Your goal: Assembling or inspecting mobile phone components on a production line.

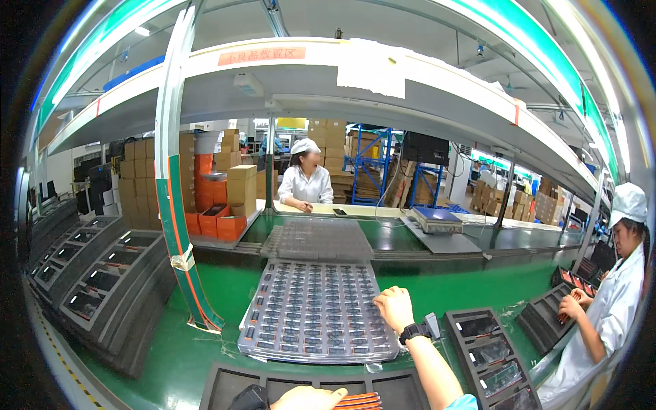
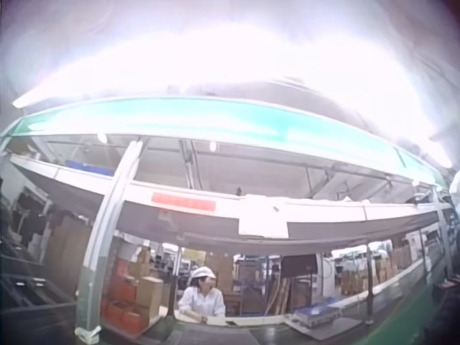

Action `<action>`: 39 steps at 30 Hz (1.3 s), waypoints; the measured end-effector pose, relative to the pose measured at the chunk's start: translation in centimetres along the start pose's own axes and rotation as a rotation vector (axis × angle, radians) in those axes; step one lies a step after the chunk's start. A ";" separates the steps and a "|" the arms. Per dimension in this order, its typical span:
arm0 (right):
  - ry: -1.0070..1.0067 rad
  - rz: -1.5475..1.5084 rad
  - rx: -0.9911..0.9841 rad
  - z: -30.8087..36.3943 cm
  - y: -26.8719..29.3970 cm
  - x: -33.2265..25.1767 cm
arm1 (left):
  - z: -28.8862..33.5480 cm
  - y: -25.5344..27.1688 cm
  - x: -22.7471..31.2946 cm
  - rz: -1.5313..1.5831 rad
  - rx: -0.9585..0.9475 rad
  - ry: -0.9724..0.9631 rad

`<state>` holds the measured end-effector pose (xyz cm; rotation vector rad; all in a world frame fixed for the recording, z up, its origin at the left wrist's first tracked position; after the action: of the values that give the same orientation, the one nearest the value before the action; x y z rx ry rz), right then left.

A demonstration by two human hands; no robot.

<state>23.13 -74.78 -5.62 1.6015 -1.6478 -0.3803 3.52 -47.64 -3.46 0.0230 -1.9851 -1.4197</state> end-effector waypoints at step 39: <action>-0.223 0.076 -0.019 -2.9 -7.6 0.7 | 0.1 -0.4 0.3 0.009 -0.071 0.004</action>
<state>30.60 -75.75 -8.77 1.5218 -1.8602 -0.5503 3.11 -47.83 -3.68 -0.0149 -1.9284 -1.4823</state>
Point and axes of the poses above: each hand's wrist, its own z-axis away from the middle knuckle, its own y-axis out of the back of the hand, x = y × z, the point moved 5 cm from there along -z, towards the middle knuckle, and after that the axes turned 14 degrees about z, right-handed, at the moved point
